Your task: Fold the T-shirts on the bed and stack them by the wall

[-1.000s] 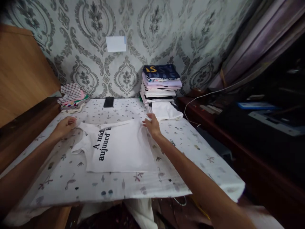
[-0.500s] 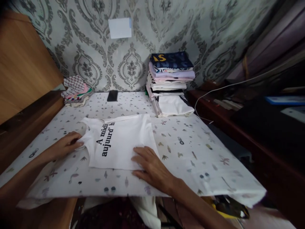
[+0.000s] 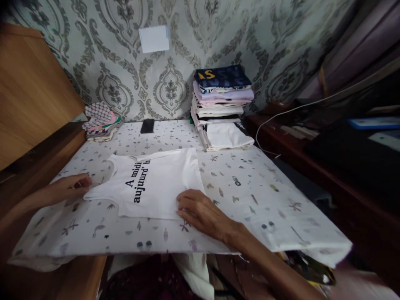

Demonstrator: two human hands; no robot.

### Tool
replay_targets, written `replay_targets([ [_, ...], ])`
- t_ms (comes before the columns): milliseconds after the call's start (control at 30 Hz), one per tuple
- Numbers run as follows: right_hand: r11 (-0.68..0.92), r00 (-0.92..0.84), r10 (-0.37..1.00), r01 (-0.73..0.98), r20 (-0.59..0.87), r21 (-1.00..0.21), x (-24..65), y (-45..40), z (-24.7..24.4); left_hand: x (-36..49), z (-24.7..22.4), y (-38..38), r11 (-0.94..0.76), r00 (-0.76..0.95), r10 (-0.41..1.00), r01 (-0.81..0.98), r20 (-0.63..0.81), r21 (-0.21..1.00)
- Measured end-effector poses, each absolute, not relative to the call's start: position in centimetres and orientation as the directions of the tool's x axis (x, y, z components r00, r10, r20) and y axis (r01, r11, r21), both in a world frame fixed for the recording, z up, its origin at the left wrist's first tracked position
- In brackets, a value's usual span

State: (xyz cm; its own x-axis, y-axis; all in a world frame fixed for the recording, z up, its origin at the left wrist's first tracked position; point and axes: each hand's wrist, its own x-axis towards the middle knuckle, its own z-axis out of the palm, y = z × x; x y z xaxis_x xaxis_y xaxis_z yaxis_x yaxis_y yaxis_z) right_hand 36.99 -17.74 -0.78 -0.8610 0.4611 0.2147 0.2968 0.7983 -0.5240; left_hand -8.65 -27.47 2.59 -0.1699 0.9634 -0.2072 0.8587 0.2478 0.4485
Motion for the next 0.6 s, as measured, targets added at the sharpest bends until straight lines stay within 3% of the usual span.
replay_targets([
  [100, 0.785, -0.831, 0.512, 0.351, 0.216, -0.51, 36.0, -15.3, -0.6, -6.1, 2.8, -26.0, 0.18, -0.185, 0.982, 0.904, -0.023, 0.388],
  [233, 0.786, -0.789, 0.569, 0.44, 0.231, -0.435, 33.1, -11.1, -1.7, 0.3, 1.9, -22.2, -0.122, 0.131, 0.991, 0.871, 0.015, 0.475],
  [333, 0.814, -0.8, 0.553, 0.459, 0.232, -0.356, 31.0, -8.7, -2.7, 3.4, -0.2, -19.2, -0.271, 0.29, 0.957, 0.859, 0.022, 0.435],
  [433, 0.805, -0.782, 0.581, 0.513, 0.225, -0.298, 30.2, -6.9, -3.2, 3.5, -2.1, -16.6, -0.249, 0.247, 0.968, 0.907, 0.05, 0.338],
  [600, 0.727, -0.694, 0.684, 0.629, 0.224, -0.275, 30.7, -4.7, -4.0, 1.1, -2.8, -14.5, 0.005, -0.015, 0.998, 0.987, 0.067, 0.16],
])
